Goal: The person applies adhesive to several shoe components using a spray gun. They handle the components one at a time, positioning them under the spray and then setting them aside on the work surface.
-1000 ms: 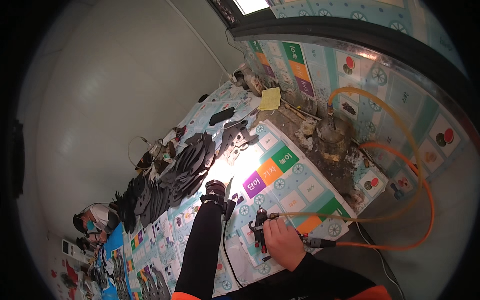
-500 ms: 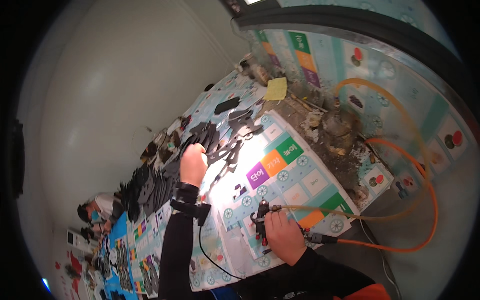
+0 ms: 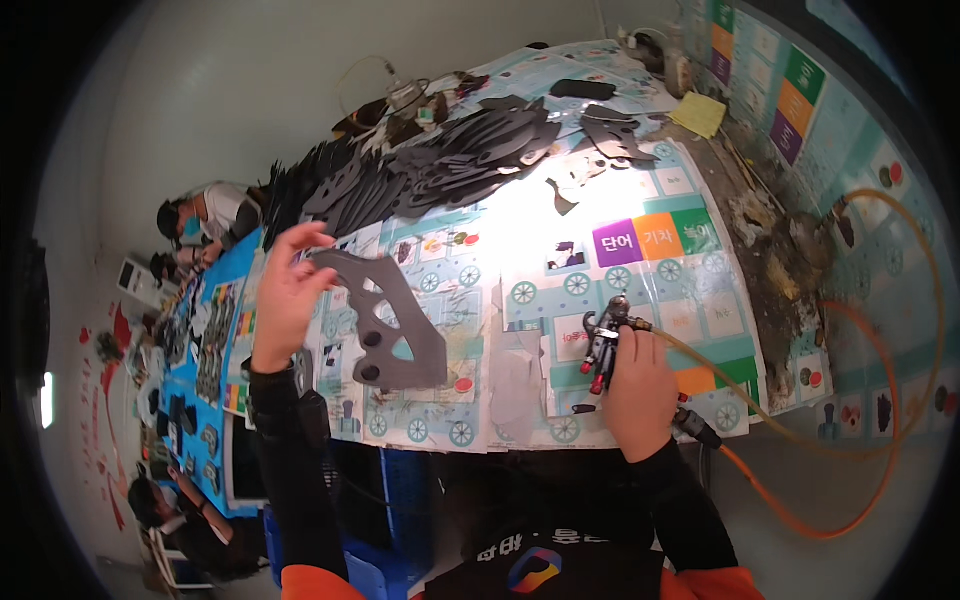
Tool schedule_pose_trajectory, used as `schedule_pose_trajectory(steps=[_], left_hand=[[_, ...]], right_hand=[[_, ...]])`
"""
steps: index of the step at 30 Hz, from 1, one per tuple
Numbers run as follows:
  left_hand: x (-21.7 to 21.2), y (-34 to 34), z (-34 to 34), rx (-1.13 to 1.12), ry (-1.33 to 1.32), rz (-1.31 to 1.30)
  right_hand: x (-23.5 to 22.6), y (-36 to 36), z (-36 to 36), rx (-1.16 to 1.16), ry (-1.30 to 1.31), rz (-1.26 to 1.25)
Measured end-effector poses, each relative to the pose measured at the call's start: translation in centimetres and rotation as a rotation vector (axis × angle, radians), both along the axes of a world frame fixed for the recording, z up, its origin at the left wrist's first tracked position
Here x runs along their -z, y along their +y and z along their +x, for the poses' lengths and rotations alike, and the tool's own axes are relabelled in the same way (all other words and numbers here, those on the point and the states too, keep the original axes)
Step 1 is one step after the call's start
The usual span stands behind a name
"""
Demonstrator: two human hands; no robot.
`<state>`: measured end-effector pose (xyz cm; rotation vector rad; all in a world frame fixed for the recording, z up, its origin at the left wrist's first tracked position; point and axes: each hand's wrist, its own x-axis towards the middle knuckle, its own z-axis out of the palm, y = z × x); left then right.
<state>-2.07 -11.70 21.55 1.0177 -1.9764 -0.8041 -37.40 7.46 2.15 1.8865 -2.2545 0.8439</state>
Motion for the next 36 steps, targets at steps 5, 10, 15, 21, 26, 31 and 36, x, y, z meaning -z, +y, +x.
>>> schedule_pose_trajectory(steps=[5, 10, 15, 21, 26, 31, 36], left_hand=[[9.9, -0.2, 2.1, 0.03, -0.108, 0.179], [16.3, 7.5, 2.0, -0.486, -0.577, -0.075], [17.3, 15.3, 0.5, -0.625, -0.571, 0.012], [18.9, 13.1, 1.4, -0.524, 0.013, 0.312], [20.5, 13.5, 0.8, -0.547, 0.047, 0.119], [21.6, 13.2, 1.4, -0.608, -0.184, -0.214], [21.4, 13.2, 1.6, -0.615, -0.207, -0.205]], right_hand=[[-2.6, 0.7, -1.2, -0.09, -0.073, 0.075], [-7.8, 2.2, -2.5, -0.141, -0.489, 0.277], [-13.0, 0.9, 0.5, -0.281, -0.923, 0.521], [-13.8, -3.0, 5.4, -0.467, -0.953, 0.839], [-14.5, -5.9, 9.4, -0.513, -0.837, 1.103], [-14.2, -7.2, 11.4, -0.619, -0.635, 1.15], [-13.8, -8.3, 12.5, -0.662, -0.488, 1.161]])
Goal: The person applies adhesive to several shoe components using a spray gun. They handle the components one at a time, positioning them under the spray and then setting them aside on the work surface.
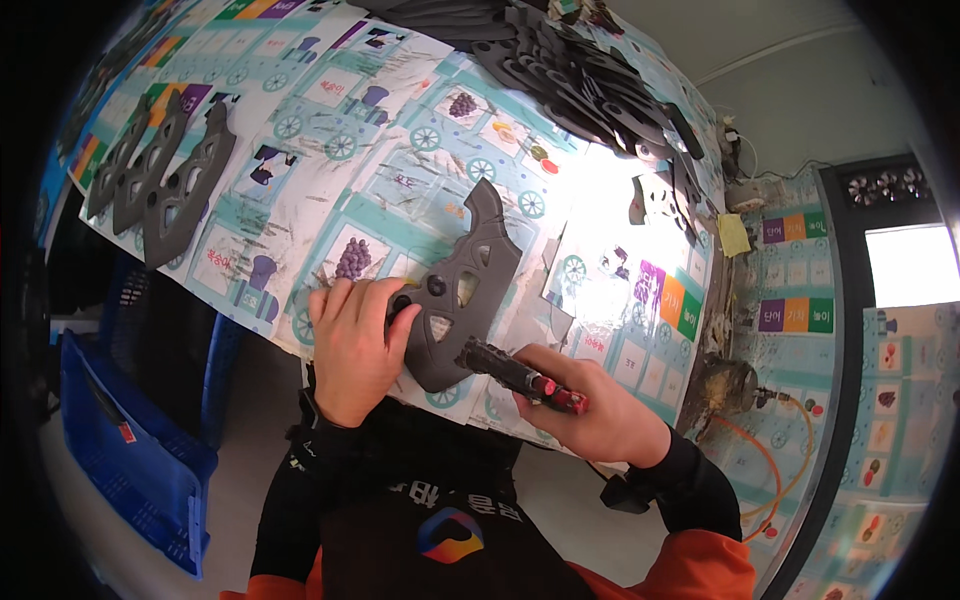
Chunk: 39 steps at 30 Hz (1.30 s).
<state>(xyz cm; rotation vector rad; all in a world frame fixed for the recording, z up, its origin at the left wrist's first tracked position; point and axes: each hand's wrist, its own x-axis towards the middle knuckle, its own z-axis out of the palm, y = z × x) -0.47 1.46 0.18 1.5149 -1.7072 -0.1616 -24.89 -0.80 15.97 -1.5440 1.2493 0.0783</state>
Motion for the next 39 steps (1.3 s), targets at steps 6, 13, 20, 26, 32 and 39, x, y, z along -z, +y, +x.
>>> schedule_pose_trajectory(steps=[6, 13, 20, 26, 32, 39], left_hand=[[0.0, -0.2, -0.1, -0.003, -0.004, 0.017], [0.0, -0.3, 0.0, -0.005, 0.005, 0.034], [0.0, -0.3, 0.0, 0.002, 0.006, 0.034], [-0.1, -0.3, 0.0, 0.007, 0.018, 0.035], [-0.1, -0.3, 0.0, 0.007, 0.019, 0.033], [-0.1, -0.3, 0.0, 0.008, 0.012, 0.058]], right_hand=[[0.4, -0.9, 0.5, -0.12, 0.059, -0.039], [1.0, -1.4, 0.8, -0.115, 0.012, -0.068], [1.6, -1.1, 0.5, -0.164, -0.028, -0.126], [1.8, -0.7, -0.2, -0.127, 0.006, -0.145], [1.0, -1.0, 0.3, -0.11, 0.024, -0.157], [0.9, -1.1, -0.3, -0.045, 0.067, -0.134]])
